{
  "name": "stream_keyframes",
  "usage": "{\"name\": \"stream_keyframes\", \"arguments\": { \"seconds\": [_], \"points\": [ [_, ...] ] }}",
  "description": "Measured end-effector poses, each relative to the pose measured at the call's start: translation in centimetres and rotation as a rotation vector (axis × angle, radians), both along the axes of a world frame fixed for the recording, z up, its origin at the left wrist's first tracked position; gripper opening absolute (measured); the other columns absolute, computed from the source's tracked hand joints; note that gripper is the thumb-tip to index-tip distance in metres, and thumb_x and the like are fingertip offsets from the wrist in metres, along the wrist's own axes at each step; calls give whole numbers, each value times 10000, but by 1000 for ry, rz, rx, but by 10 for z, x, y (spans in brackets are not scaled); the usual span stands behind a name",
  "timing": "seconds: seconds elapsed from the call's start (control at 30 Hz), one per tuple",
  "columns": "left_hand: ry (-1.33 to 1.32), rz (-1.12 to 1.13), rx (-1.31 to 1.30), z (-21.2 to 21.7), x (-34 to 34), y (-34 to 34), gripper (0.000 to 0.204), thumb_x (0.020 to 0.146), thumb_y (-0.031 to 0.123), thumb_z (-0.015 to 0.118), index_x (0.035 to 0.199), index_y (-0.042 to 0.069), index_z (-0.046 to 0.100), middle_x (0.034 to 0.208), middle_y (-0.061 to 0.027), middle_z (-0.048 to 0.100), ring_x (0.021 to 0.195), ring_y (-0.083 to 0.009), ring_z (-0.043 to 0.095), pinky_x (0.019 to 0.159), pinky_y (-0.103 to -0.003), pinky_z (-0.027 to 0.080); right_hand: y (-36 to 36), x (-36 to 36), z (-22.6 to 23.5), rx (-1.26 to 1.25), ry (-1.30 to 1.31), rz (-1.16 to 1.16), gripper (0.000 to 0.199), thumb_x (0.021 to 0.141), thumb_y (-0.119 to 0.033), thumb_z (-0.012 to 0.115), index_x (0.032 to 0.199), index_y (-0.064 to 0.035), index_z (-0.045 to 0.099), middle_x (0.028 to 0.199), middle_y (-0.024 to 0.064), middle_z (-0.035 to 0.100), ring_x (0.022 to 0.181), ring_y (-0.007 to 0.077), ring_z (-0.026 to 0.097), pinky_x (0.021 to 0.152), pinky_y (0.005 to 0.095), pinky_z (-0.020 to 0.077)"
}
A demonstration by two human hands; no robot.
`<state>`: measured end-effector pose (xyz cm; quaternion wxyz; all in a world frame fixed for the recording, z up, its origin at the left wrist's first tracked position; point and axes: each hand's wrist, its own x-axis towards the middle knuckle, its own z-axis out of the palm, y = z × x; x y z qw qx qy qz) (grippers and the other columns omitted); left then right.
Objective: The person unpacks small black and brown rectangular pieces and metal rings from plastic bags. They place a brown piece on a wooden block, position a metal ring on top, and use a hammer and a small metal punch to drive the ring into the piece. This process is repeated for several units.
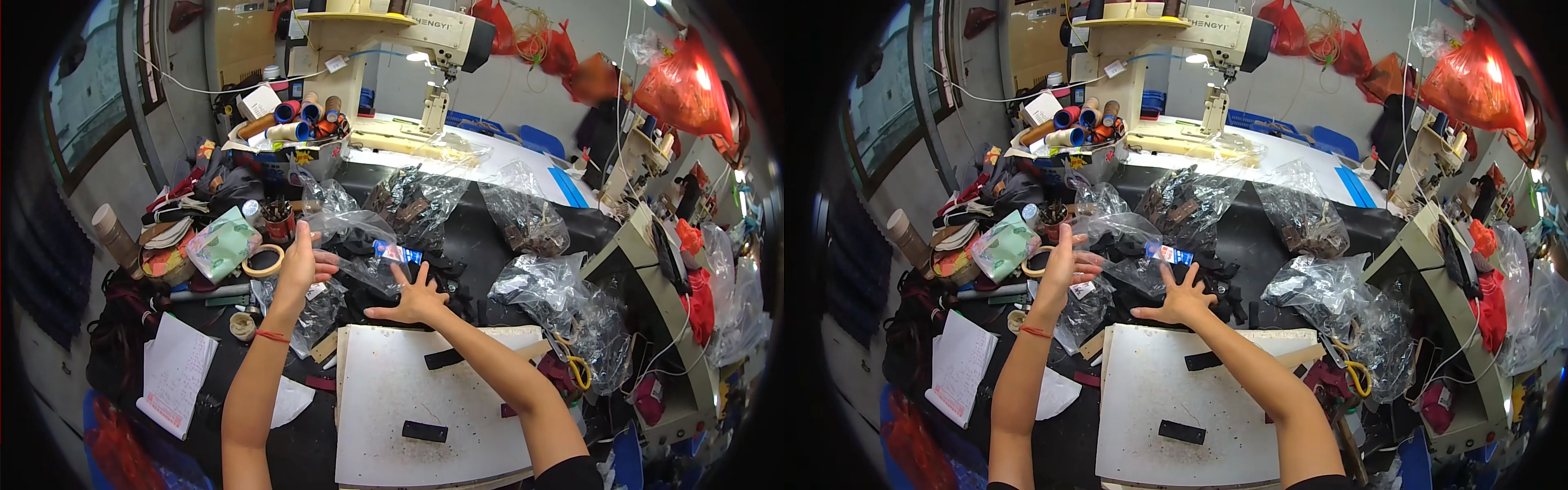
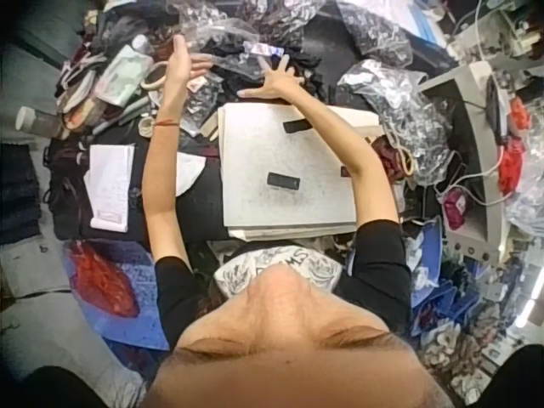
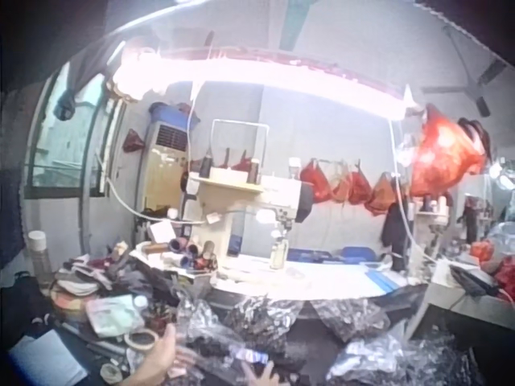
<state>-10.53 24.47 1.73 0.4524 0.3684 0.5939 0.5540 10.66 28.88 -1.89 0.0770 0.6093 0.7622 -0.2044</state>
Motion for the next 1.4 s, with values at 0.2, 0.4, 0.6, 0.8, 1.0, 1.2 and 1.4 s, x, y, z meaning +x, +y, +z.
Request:
{"name": "stream_keyframes", "arguments": {
  "seconds": [0.2, 0.4, 0.6, 0.8, 1.0, 1.2, 1.4],
  "points": [
    [50, 10, 54, -12, -11, 4, 591, 950, 485, 423, 1247, -18, 505, 833, -126, 669, 694, -143, 642, 574, -226, 493, -15, 0, -13, 129, 182, 181, 700, 650, -293, 780, 1293, -207, 518, 1271, 215, 379, 1133, 456, 456, 921, 520, 452],
    [632, 83, 276, -28, -7, -7, 276, 864, 199, 630, 1059, 5, 614, 782, -91, 662, 633, -135, 622, 590, -265, 500, 4, 42, -8, 321, 417, 314, 444, 662, -192, 715, 1093, -118, 636, 1062, 209, 577, 984, 388, 592, 879, 434, 486],
    [724, 155, 294, -29, 9, 1, 245, 879, 240, 618, 964, 11, 638, 604, -83, 631, 538, -171, 616, 511, -328, 445, 16, 63, 64, 248, 518, 290, 316, 677, -156, 684, 978, -63, 680, 898, 166, 678, 849, 299, 657, 801, 347, 505],
    [760, 74, 288, -25, 32, -5, 264, 918, 216, 533, 1101, 36, 594, 729, -225, 640, 724, -411, 632, 618, -483, 470, 46, 22, 77, 4, 703, 373, 313, 706, -134, 694, 994, -14, 678, 906, 90, 684, 836, 190, 623, 792, 298, 481],
    [517, 5, 390, -9, 34, -20, 300, 955, 145, 453, 1206, 1, 532, 583, -117, 577, 503, -212, 582, 472, -329, 434, 126, -76, 13, -235, 1250, -205, 321, 813, -215, 624, 1088, -50, 636, 1046, 122, 637, 946, 201, 578, 785, 401, 465],
    [-122, 88, 314, 14, -3, 3, 439, 1014, 364, 350, 1201, 1, 512, 563, -18, 533, 436, -113, 531, 435, -227, 452, 77, -99, 59, 283, 980, 46, 439, 873, -365, 617, 1148, -26, 576, 1120, 215, 601, 1039, 292, 597, 876, 395, 462],
    [-85, 78, 305, 4, -43, 24, 456, 1005, 379, 342, 1189, 0, 516, 641, -89, 619, 517, -161, 617, 471, -245, 486, -47, -39, 64, 234, 671, 774, 266, 789, -261, 712, 890, -34, 615, 822, 128, 586, 773, 277, 589, 710, 386, 486]
  ]
}}
